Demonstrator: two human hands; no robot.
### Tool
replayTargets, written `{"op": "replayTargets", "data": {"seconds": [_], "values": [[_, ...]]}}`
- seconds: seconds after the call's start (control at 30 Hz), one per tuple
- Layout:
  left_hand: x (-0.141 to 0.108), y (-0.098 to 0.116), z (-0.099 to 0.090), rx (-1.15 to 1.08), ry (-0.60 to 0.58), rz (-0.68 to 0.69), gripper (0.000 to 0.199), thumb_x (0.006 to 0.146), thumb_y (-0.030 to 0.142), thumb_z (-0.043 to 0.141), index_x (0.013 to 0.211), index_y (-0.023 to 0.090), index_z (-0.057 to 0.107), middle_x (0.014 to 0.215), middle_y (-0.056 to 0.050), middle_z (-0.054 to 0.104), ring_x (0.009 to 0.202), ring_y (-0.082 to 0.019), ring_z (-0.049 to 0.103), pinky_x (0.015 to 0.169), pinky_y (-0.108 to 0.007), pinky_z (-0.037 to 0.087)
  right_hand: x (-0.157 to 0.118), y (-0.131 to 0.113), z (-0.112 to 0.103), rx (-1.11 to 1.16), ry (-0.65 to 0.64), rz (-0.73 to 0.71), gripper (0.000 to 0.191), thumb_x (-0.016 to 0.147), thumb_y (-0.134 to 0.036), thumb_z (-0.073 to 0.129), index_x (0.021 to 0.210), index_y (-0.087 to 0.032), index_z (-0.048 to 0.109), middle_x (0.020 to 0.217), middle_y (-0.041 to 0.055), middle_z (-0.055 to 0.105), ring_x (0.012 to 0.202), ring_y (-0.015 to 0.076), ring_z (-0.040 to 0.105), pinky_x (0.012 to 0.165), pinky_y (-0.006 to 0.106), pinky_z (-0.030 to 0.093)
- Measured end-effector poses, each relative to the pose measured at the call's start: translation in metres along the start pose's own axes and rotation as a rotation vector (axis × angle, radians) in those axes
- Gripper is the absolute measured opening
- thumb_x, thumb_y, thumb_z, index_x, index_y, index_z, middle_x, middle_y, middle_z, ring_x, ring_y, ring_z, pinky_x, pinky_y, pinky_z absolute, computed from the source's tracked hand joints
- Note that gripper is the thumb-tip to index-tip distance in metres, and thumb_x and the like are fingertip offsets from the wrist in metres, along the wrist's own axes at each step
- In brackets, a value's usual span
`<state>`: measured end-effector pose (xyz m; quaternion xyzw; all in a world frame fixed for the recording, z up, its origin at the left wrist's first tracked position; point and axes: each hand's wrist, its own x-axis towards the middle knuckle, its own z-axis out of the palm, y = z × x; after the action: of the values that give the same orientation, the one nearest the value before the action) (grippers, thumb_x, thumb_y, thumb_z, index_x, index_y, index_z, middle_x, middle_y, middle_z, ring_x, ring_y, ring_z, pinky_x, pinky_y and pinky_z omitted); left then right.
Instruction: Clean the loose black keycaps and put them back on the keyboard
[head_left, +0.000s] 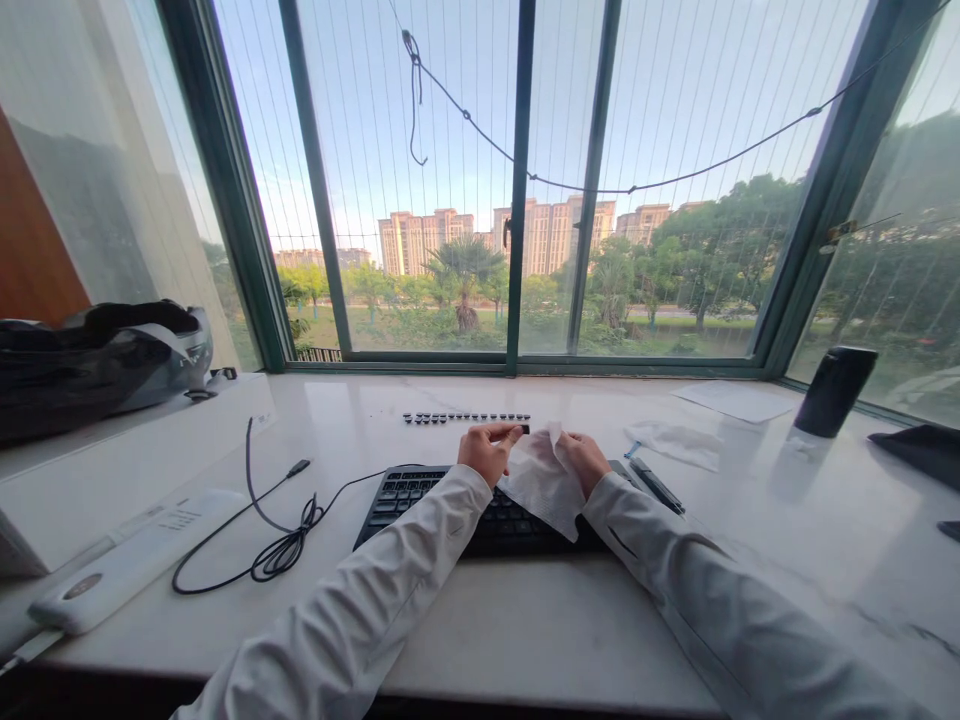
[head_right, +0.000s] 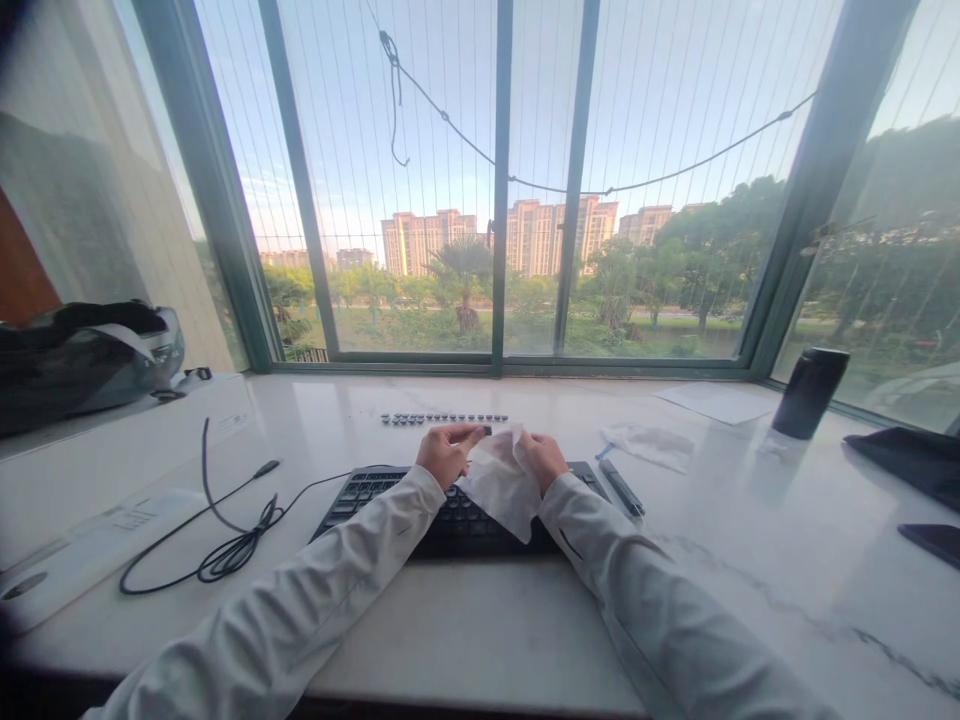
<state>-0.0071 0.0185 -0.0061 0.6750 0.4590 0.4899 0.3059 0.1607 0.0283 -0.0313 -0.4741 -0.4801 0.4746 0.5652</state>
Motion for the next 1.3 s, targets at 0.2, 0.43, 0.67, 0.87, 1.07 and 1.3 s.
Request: {"op": "replayTargets", "data": {"seconds": [0.2,0.43,0.67,0.87,1.07,1.3], "values": [[0.0,-0.003,-0.001,0.178,-0.03,-0.03,0.024,0.079,0.039,0.06,0.091,0.022,0.073,0.085,-0.001,0.073,0.045,-0.009,0.059,0.052,-0.021,0.05,-0.005,-0.001,-0.003,-0.046,-0.022,-0.023,0.042,0.066,-0.051,0.068,0.074,-0.01,0.07,0.064,0.0085,0.068,0.05,0.0138,0.055,0.046,0.024,0.041],[-0.003,-0.005,0.003,0.211,0.044,0.132,0.022,0.076,0.039,0.064,0.09,0.024,0.072,0.083,-0.002,0.073,0.084,-0.016,0.067,0.081,-0.025,0.05,-0.01,-0.002,-0.002,-0.302,-0.145,-0.101,0.054,0.061,-0.053,0.07,0.091,-0.008,0.071,0.072,0.007,0.069,0.059,0.0154,0.057,0.051,0.024,0.04],[-0.005,0.003,0.0,0.12,-0.058,0.04,0.024,0.076,0.04,0.064,0.092,0.023,0.071,0.086,-0.001,0.072,0.052,-0.01,0.062,0.052,-0.021,0.05,-0.017,-0.007,0.004,-0.373,-0.133,-0.158,0.059,0.062,-0.058,0.067,0.088,-0.006,0.07,0.068,0.0053,0.064,0.058,0.014,0.052,0.049,0.023,0.037],[0.016,0.01,-0.028,0.071,-0.232,-0.057,0.027,0.073,0.033,0.068,0.094,0.016,0.072,0.087,-0.006,0.072,0.041,-0.005,0.051,0.039,-0.018,0.042,-0.018,-0.007,0.004,-0.458,-0.095,-0.279,0.054,0.064,-0.059,0.064,0.086,-0.01,0.07,0.067,0.0021,0.064,0.062,0.0157,0.054,0.053,0.024,0.038],[0.042,-0.006,-0.106,0.29,-0.521,-0.174,0.039,0.057,0.042,0.077,0.088,0.019,0.075,0.083,-0.005,0.072,0.044,-0.004,0.046,0.047,-0.02,0.042,-0.02,-0.008,0.003,-0.561,-0.029,-0.309,0.047,0.069,-0.058,0.06,0.081,-0.013,0.07,0.07,0.0025,0.065,0.068,0.0185,0.056,0.055,0.024,0.038],[0.043,-0.032,-0.116,0.526,-0.712,-0.363,0.046,0.043,0.046,0.081,0.083,0.023,0.076,0.076,-0.003,0.071,0.051,-0.008,0.048,0.05,-0.019,0.04,-0.022,-0.008,0.005,-0.608,-0.057,-0.295,0.048,0.071,-0.058,0.057,0.082,-0.013,0.07,0.071,0.004,0.066,0.065,0.018,0.056,0.055,0.025,0.038]]}}
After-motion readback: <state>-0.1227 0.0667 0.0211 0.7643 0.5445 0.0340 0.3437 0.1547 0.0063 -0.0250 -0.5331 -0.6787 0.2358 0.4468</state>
